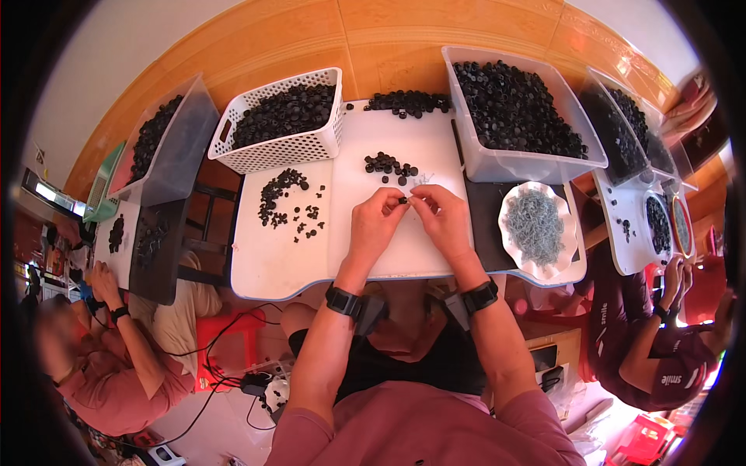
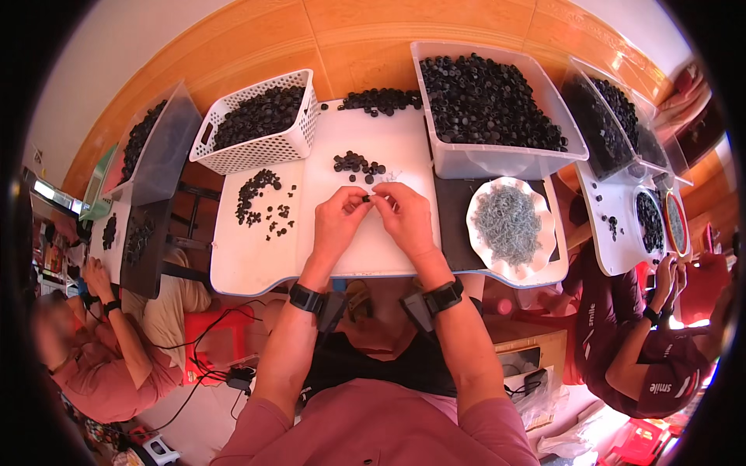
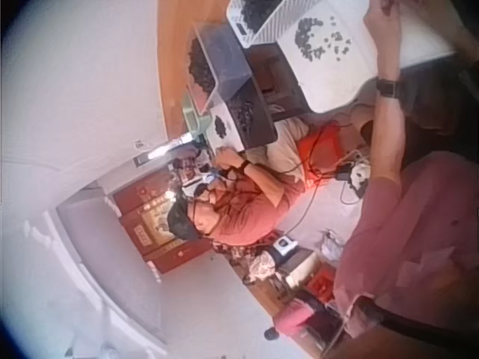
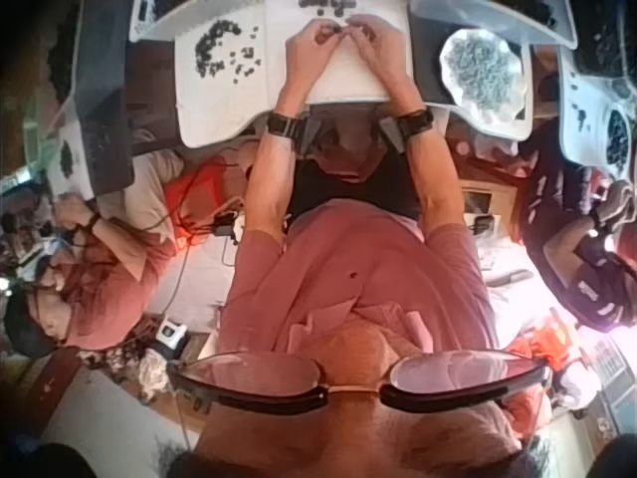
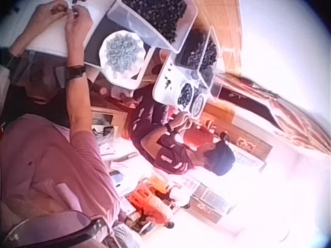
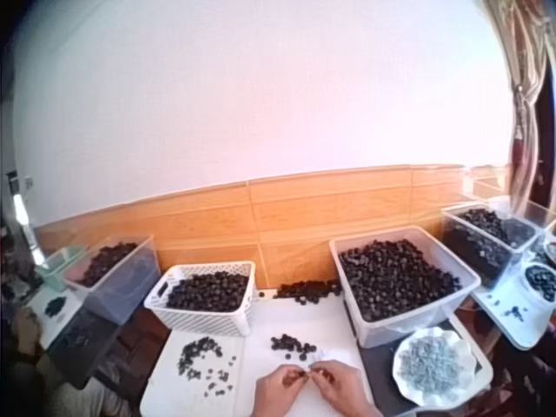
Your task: Assembling small white plastic inserts into black circular plastic bases.
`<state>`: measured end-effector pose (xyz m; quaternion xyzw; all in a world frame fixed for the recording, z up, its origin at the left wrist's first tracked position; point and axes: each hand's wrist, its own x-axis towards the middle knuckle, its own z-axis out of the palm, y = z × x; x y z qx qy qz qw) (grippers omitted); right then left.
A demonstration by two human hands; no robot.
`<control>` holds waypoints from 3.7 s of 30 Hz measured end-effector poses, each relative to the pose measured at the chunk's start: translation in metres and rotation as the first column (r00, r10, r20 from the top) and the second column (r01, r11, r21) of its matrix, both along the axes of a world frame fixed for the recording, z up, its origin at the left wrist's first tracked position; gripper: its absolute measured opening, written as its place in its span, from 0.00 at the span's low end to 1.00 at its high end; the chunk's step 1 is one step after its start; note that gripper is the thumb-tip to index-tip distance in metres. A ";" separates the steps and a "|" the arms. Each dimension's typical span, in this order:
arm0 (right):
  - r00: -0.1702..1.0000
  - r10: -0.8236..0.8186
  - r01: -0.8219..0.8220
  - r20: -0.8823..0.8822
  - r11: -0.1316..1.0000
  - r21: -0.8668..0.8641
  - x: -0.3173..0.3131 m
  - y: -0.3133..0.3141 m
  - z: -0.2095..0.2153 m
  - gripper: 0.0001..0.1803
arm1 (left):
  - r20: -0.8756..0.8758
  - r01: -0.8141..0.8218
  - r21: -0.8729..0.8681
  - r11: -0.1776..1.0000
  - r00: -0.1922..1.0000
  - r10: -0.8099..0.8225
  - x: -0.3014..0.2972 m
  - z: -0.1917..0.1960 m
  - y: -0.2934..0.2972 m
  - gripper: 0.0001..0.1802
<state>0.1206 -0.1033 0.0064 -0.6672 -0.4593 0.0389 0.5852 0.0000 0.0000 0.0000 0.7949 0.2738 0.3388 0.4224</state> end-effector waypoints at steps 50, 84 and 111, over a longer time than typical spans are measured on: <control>0.895 -0.046 0.037 -0.443 0.999 -0.030 0.011 0.002 0.003 0.08 | -0.081 -0.106 0.008 0.994 0.991 0.106 0.008 0.009 0.010 0.16; 0.999 0.008 -0.004 -0.053 0.997 0.072 0.002 -0.003 0.005 0.08 | 0.137 0.175 -0.312 0.934 0.981 -0.138 0.003 0.000 0.005 0.14; 1.000 -0.018 0.018 -0.003 0.996 0.088 0.001 -0.002 0.005 0.07 | 0.079 0.165 -0.319 0.933 0.986 -0.147 0.002 0.001 0.005 0.16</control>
